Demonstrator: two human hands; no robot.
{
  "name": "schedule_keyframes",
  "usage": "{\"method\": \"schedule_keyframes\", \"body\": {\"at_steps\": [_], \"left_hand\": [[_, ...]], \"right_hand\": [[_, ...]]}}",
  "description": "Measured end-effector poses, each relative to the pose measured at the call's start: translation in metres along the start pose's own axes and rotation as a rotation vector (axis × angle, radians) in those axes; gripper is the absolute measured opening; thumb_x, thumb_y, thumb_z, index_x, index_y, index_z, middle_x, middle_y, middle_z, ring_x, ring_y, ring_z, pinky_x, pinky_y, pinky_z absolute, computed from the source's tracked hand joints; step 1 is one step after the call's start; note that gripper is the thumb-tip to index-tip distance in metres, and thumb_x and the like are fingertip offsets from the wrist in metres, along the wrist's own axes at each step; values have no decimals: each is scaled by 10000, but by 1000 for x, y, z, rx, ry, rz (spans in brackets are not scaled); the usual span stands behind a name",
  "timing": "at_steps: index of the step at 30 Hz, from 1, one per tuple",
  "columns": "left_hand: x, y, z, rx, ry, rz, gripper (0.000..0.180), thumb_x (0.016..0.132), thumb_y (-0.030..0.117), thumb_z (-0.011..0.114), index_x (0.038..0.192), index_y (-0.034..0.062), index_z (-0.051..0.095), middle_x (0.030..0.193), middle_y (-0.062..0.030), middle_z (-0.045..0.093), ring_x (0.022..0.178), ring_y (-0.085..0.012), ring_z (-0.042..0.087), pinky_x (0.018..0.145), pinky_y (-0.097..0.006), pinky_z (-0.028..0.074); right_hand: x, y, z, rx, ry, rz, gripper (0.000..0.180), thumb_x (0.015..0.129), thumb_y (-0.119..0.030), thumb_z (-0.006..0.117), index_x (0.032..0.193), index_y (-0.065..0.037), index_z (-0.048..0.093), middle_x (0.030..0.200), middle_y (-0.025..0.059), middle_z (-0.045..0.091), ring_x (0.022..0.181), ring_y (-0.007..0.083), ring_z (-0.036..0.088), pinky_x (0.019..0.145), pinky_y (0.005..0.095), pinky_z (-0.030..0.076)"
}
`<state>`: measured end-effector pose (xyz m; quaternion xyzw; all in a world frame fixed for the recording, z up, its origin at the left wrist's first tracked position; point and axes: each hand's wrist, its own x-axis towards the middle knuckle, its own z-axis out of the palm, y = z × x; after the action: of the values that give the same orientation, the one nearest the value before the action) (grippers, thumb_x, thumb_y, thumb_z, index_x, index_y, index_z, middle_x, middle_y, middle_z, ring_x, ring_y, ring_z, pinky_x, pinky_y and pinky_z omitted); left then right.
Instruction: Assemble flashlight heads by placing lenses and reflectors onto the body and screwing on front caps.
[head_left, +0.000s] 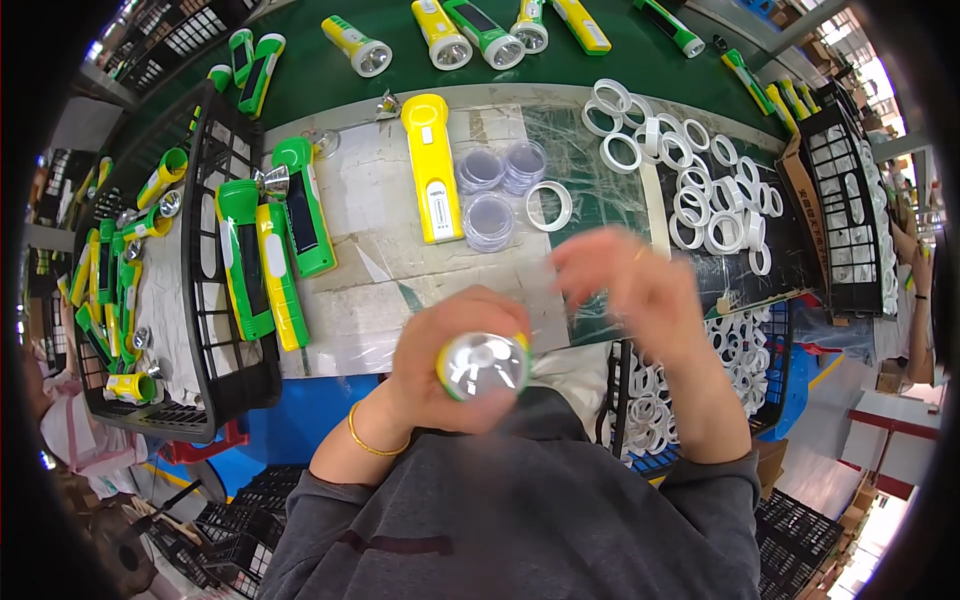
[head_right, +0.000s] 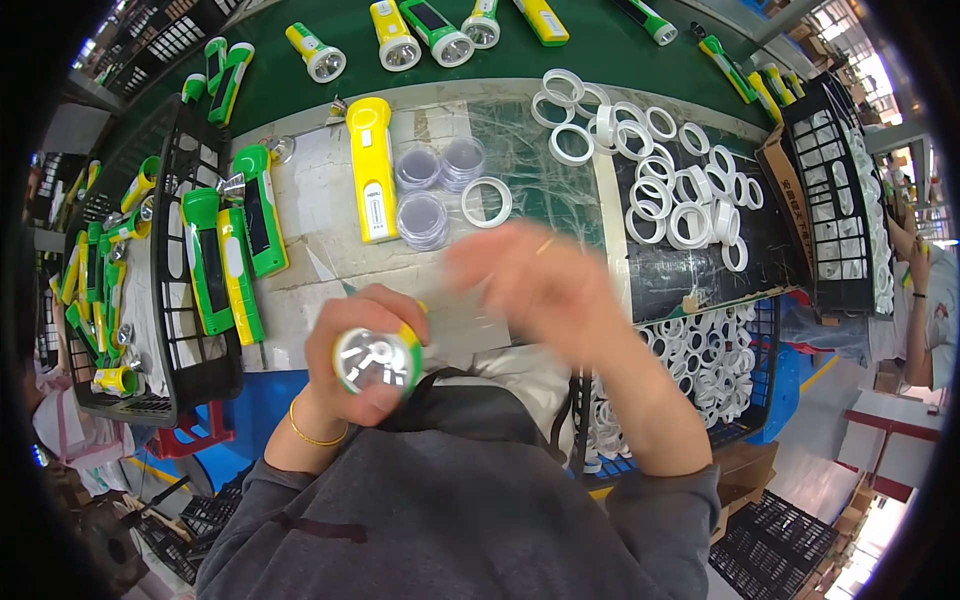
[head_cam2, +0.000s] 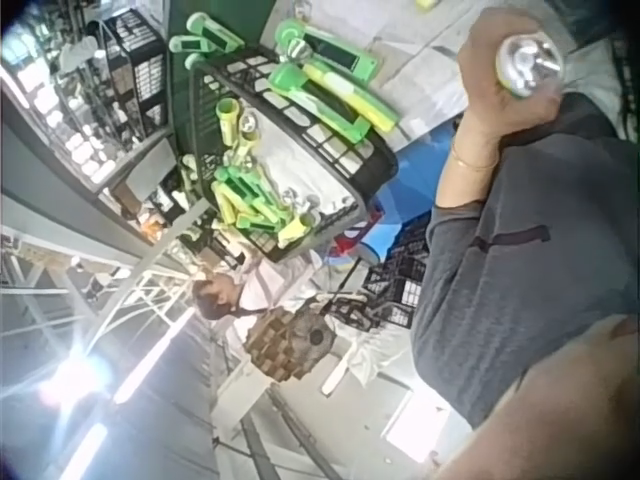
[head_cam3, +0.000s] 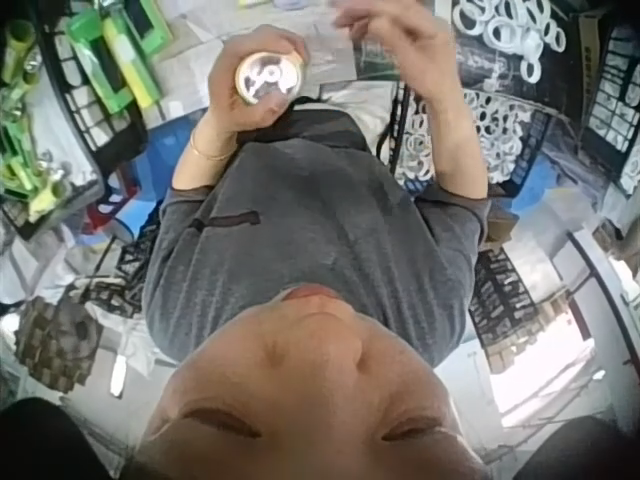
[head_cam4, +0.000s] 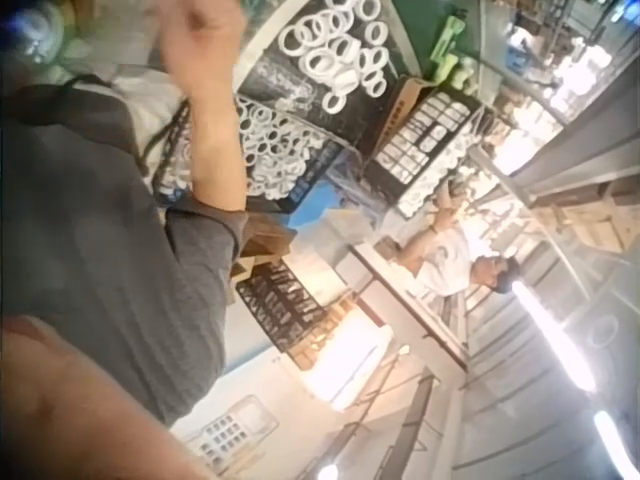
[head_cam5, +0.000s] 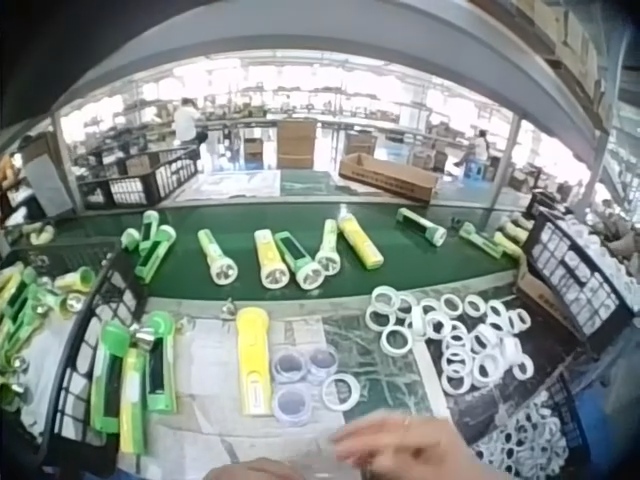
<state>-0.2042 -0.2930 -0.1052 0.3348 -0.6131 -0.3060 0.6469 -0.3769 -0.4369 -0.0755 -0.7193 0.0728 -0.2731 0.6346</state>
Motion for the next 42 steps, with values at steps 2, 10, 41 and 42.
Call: {"method": "schedule_keyframes", "body": {"at_steps": [2, 10, 41, 42], "left_hand": [[-6, 6, -1, -94, 135, -85, 486, 623, 24, 657, 1084, 9, 504, 918, -172, 603, 826, -236, 600, 698, -316, 496], [-12, 7, -4, -73, 180, -182, 494, 719, 239, 720, 1086, 46, 453, 945, -219, 579, 812, -226, 570, 727, -323, 485], [-3, -2, 14, 90, 152, -49, 705, 661, 311, 846, 1193, 59, 458, 1050, -131, 590, 887, -249, 622, 743, -325, 501], [-3, -3, 15, 84, 160, -52, 688, 669, 301, 841, 1190, 60, 461, 1042, -133, 591, 882, -252, 621, 741, -328, 501]], "right_hand": [[13, 19, -24, -207, 569, 317, 165, 867, -126, 619, 939, 18, 655, 856, 91, 639, 741, 121, 590, 638, 241, 482], [44, 46, 18, -760, 131, 126, 432, 717, -133, 767, 1119, -74, 621, 997, 59, 565, 754, 128, 558, 614, 239, 465], [13, -46, 53, 291, 177, 583, 197, 832, -3, 650, 949, -27, 493, 704, 10, 537, 477, 17, 473, 385, 165, 343], [11, -44, 54, 291, 179, 582, 197, 832, -3, 650, 949, -27, 493, 704, 10, 537, 477, 17, 473, 385, 165, 343]]}}
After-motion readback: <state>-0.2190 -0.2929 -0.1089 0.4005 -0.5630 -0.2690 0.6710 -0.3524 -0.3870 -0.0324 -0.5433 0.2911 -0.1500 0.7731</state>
